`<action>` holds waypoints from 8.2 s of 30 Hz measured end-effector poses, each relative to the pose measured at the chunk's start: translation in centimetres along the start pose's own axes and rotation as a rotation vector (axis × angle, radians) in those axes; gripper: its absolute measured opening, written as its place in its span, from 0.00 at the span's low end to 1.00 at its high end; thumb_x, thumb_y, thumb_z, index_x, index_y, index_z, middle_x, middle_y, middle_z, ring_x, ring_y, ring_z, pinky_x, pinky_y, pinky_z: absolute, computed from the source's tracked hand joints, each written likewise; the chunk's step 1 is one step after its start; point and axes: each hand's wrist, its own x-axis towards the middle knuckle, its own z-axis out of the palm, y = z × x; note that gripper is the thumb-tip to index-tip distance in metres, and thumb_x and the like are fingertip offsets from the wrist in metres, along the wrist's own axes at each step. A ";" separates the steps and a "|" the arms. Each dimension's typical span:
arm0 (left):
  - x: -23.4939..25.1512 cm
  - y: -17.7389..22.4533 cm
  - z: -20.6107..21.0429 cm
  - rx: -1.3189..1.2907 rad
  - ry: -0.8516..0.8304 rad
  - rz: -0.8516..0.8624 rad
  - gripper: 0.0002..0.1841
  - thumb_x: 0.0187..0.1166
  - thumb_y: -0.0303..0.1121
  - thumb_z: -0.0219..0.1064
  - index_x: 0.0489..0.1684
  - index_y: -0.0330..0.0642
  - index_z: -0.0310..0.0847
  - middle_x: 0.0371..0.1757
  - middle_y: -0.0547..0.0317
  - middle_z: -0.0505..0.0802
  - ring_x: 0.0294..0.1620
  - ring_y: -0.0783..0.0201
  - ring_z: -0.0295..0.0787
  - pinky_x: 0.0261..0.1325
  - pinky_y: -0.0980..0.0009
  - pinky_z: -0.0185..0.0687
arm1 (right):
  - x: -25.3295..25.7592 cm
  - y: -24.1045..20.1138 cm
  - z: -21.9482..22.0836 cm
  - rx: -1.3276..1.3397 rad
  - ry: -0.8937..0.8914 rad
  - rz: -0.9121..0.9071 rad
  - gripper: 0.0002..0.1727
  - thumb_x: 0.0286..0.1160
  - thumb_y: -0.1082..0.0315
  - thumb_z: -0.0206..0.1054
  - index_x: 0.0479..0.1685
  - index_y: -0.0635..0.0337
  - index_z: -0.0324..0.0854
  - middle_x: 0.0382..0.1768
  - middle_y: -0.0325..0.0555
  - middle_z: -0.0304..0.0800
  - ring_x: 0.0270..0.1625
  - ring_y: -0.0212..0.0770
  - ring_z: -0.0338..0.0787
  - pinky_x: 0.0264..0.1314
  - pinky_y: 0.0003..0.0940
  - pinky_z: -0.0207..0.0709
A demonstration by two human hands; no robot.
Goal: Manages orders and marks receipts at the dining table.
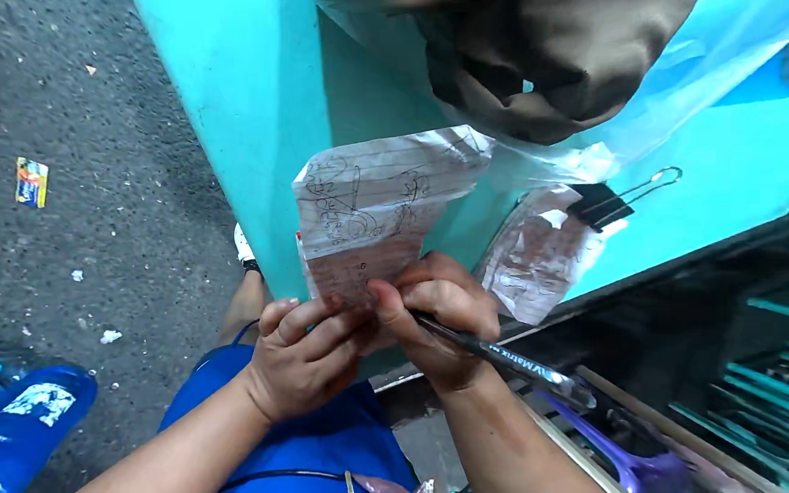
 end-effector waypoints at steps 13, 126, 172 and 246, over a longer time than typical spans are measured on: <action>1.4 0.0 -2.0 -0.049 -0.072 -0.029 0.21 0.88 0.57 0.53 0.51 0.56 0.90 0.64 0.70 0.90 0.79 0.68 0.70 0.87 0.63 0.44 | 0.8 -0.8 -0.9 0.205 0.042 0.171 0.09 0.79 0.64 0.73 0.30 0.52 0.81 0.28 0.30 0.84 0.34 0.23 0.84 0.38 0.17 0.80; 4.7 -3.5 -0.9 -0.074 0.059 -0.201 0.25 0.76 0.54 0.67 0.70 0.58 0.84 0.85 0.62 0.75 0.93 0.54 0.52 0.93 0.44 0.36 | -0.1 -0.5 0.1 -0.031 0.011 0.104 0.16 0.76 0.69 0.72 0.23 0.51 0.71 0.22 0.34 0.79 0.28 0.27 0.82 0.32 0.19 0.77; 4.6 -3.5 -0.8 -0.079 0.065 -0.196 0.24 0.76 0.54 0.66 0.69 0.58 0.84 0.85 0.59 0.75 0.93 0.51 0.51 0.92 0.43 0.34 | 0.1 -0.8 0.5 -0.028 0.059 0.156 0.16 0.72 0.72 0.71 0.20 0.51 0.70 0.20 0.32 0.76 0.26 0.25 0.81 0.30 0.18 0.76; 4.6 -3.6 -0.8 -0.081 0.071 -0.197 0.26 0.76 0.56 0.65 0.70 0.58 0.83 0.86 0.62 0.74 0.94 0.54 0.50 0.92 0.45 0.34 | -1.3 -0.9 -0.8 -0.122 -0.059 0.068 0.16 0.79 0.65 0.70 0.23 0.49 0.73 0.25 0.31 0.81 0.36 0.25 0.82 0.51 0.22 0.75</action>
